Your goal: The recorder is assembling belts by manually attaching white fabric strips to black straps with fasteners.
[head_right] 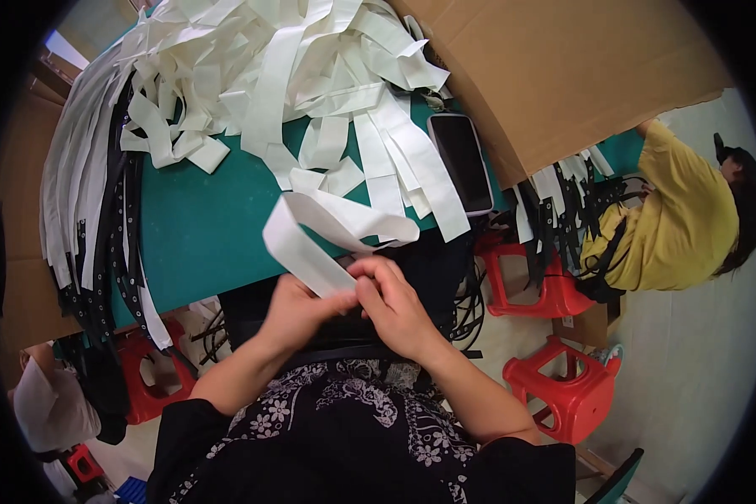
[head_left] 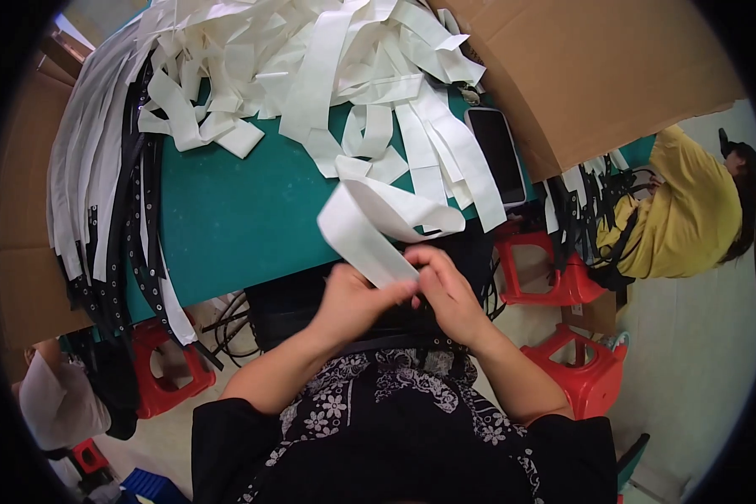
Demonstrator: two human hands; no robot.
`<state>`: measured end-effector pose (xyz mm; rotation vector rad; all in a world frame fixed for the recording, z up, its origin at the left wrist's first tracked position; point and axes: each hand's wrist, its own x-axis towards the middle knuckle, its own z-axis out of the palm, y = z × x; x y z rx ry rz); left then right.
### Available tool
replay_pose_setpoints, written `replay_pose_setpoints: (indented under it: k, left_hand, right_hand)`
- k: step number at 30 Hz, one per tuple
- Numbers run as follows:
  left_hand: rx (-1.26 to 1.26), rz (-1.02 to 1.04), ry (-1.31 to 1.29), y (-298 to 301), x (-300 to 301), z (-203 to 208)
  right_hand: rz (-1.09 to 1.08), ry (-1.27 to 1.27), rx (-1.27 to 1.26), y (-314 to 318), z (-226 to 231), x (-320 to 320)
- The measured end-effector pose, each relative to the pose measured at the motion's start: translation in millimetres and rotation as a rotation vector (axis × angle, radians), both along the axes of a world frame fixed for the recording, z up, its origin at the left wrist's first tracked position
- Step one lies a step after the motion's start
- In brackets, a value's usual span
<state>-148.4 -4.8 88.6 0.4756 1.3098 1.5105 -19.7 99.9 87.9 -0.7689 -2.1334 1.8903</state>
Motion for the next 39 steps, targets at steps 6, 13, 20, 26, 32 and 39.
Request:
replay_pose_setpoints:
  k: [6, 13, 20, 26, 32, 39]
  left_hand:
    - [0.033, 0.113, -0.099, 3, -53, 24]
    - [0.192, 0.110, -0.317, 14, -39, 43]
    - [0.293, 0.041, -0.553, 25, -33, 33]
    - [0.363, 0.029, -0.594, 30, -8, 34]
    - [0.249, 0.092, -0.425, 42, 44, 42]
    - [0.317, -0.468, -0.839, 60, 161, 132]
  right_hand:
    - [0.025, -0.253, 0.208, 8, 30, 23]
    - [0.037, -0.269, 0.367, 22, 103, 13]
    - [0.177, -0.034, 0.326, 50, 103, 40]
    - [0.168, -0.092, 0.280, 56, 114, 32]
    - [0.113, -0.155, 0.162, 60, 141, 43]
    - [0.496, -0.332, 0.497, 103, 270, 125]
